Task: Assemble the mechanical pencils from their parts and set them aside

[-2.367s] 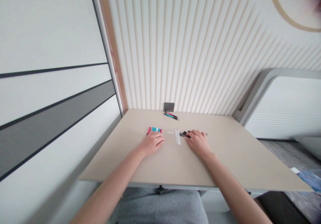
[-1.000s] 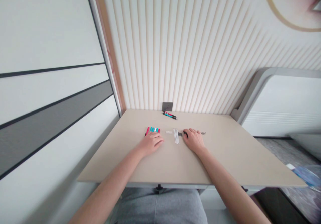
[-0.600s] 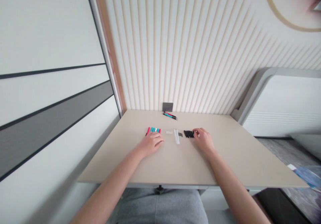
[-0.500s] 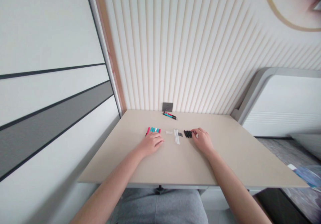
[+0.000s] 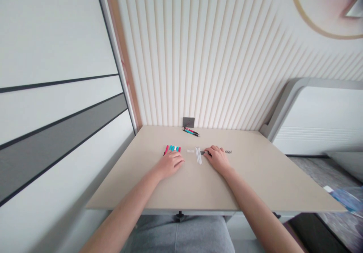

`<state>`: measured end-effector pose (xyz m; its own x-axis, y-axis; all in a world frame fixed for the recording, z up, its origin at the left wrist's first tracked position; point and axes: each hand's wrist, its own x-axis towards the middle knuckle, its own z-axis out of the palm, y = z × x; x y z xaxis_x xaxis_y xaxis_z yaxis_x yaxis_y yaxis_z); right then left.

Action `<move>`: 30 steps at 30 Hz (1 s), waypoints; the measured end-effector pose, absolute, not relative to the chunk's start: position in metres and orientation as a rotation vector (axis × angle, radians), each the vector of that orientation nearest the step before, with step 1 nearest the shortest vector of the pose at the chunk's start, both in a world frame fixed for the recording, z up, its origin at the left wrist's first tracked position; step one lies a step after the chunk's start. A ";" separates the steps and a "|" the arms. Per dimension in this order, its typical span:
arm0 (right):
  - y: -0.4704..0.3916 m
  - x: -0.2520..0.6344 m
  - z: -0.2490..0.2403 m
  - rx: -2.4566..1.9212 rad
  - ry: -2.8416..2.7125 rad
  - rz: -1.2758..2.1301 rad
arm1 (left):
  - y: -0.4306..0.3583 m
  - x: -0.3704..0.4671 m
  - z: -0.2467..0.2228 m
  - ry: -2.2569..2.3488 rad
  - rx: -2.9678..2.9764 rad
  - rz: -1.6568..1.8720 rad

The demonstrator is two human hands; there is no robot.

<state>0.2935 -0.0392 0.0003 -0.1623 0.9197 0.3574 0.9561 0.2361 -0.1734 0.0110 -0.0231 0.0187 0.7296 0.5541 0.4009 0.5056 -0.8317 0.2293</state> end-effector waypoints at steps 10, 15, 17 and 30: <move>-0.012 0.298 0.011 -1.753 -2.073 -0.165 | -0.023 0.009 0.020 0.881 2.823 0.715; 0.044 0.294 0.015 -1.910 -2.075 -0.051 | -0.023 0.007 0.021 0.957 2.827 0.766; 0.062 0.287 0.012 -1.930 -2.062 -0.025 | -0.021 0.004 0.021 1.026 2.806 0.826; 0.094 0.266 -0.004 -1.996 -2.004 -0.002 | -0.003 -0.023 0.013 1.482 2.503 1.107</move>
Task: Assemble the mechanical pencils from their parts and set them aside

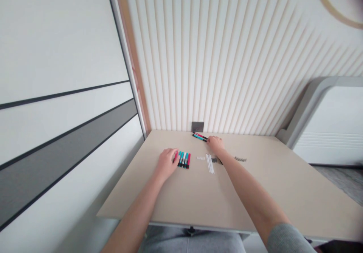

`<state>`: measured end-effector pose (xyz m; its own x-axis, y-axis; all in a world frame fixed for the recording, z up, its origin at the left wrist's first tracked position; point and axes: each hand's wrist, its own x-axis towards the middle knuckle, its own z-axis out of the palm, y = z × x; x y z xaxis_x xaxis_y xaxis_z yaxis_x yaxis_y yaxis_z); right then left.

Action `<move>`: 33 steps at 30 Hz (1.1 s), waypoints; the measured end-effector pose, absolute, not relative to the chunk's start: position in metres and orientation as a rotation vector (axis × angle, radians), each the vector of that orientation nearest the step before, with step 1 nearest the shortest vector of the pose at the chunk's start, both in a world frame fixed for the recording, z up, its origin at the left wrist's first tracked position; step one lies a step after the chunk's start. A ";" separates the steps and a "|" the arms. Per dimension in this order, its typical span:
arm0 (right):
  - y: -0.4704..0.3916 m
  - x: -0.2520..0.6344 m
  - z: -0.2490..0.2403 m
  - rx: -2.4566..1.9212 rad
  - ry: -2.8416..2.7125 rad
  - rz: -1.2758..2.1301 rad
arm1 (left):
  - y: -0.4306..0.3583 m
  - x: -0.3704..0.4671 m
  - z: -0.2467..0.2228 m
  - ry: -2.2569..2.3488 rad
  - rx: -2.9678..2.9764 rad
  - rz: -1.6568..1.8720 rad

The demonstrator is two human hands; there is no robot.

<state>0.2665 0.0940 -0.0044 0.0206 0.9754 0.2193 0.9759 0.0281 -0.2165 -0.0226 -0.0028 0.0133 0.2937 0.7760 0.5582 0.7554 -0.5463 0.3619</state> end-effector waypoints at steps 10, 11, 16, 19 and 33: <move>0.043 0.282 0.010 -1.816 -1.924 -0.007 | -0.008 -0.019 0.006 1.101 2.775 0.670; 0.034 0.284 0.008 -1.774 -1.905 0.016 | -0.009 -0.019 0.006 1.075 2.781 0.661; -0.004 0.286 -0.003 -1.489 -1.772 0.245 | -0.009 -0.016 0.006 1.053 2.768 0.590; -0.014 0.285 -0.004 -1.455 -1.729 0.250 | -0.009 -0.014 0.005 1.053 2.772 0.562; -0.017 0.284 -0.005 -1.442 -1.685 0.233 | -0.007 -0.009 -0.001 1.120 2.783 0.577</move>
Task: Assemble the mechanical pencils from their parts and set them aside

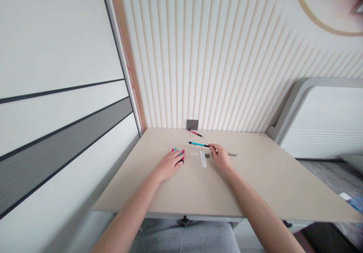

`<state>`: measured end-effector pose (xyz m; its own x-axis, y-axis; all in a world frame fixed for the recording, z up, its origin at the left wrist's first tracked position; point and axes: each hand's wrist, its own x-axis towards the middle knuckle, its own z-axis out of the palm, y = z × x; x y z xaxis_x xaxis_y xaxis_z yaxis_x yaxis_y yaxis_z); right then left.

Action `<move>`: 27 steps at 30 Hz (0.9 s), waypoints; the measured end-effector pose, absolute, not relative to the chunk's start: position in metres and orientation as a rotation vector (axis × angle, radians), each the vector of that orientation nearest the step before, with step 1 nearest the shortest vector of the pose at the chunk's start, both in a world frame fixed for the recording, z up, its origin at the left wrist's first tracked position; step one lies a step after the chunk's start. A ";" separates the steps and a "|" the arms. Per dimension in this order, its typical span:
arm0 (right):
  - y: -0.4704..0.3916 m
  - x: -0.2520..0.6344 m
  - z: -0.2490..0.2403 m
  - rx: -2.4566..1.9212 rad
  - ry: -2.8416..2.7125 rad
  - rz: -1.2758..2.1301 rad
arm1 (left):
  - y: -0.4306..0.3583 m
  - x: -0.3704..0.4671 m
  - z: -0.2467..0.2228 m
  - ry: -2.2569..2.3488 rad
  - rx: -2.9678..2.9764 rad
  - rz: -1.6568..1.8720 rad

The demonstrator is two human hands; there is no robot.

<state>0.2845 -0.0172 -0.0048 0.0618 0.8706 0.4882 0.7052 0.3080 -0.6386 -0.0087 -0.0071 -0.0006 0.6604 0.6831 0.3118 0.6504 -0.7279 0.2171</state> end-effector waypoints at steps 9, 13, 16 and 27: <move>-0.027 0.279 0.004 -1.307 -1.790 0.298 | -0.012 -0.005 0.014 1.205 2.724 0.916; -0.038 0.264 0.007 -1.207 -1.829 0.413 | -0.014 -0.001 0.021 1.154 2.730 0.989; -0.043 0.256 0.006 -1.154 -1.804 0.487 | -0.013 0.000 0.021 1.063 2.808 0.908; -0.043 0.260 0.004 -1.321 -1.761 0.458 | -0.012 0.001 0.021 0.980 2.889 0.851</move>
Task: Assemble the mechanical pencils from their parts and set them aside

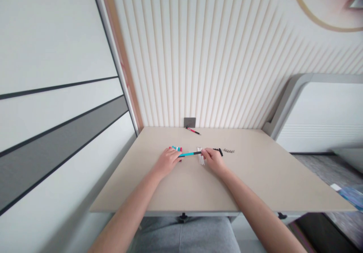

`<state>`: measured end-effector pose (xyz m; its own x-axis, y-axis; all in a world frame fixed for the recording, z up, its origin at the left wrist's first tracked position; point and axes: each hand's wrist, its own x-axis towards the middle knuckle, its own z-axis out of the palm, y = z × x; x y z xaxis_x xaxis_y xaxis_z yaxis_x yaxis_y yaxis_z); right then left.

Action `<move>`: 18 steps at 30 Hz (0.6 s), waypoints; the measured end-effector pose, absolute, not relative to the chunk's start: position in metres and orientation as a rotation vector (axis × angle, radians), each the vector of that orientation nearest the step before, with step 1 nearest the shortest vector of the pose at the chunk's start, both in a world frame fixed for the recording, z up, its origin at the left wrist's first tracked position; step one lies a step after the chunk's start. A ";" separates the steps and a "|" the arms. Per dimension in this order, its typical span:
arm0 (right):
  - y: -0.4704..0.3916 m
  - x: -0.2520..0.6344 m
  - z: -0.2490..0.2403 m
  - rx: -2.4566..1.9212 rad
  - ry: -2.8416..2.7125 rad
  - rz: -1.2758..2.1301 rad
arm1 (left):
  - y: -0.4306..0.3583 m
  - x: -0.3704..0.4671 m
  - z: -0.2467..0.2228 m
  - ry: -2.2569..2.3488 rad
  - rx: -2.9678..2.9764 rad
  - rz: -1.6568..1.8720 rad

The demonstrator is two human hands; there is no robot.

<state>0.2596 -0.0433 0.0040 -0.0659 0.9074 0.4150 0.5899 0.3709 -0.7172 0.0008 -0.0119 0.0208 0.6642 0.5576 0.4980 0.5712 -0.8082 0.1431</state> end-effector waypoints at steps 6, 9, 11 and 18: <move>-0.045 0.262 0.009 -1.207 -1.807 0.315 | -0.011 0.001 0.018 -0.982 -2.879 -0.829; -0.044 0.262 0.009 -1.152 -1.845 0.288 | -0.009 -0.001 0.016 -0.977 -2.889 -0.801; -0.044 0.262 0.007 -1.130 -1.843 0.305 | -0.008 -0.002 0.014 -0.987 -2.876 -0.811; -0.043 0.261 0.005 -1.191 -1.809 0.397 | -0.006 0.000 0.014 -1.033 -2.859 -0.832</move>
<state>0.2610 -0.0433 0.0050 -0.1250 0.8523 0.5078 0.5611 0.4828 -0.6723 0.0004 -0.0064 0.0138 0.6458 0.5972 0.4757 0.5918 -0.7852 0.1823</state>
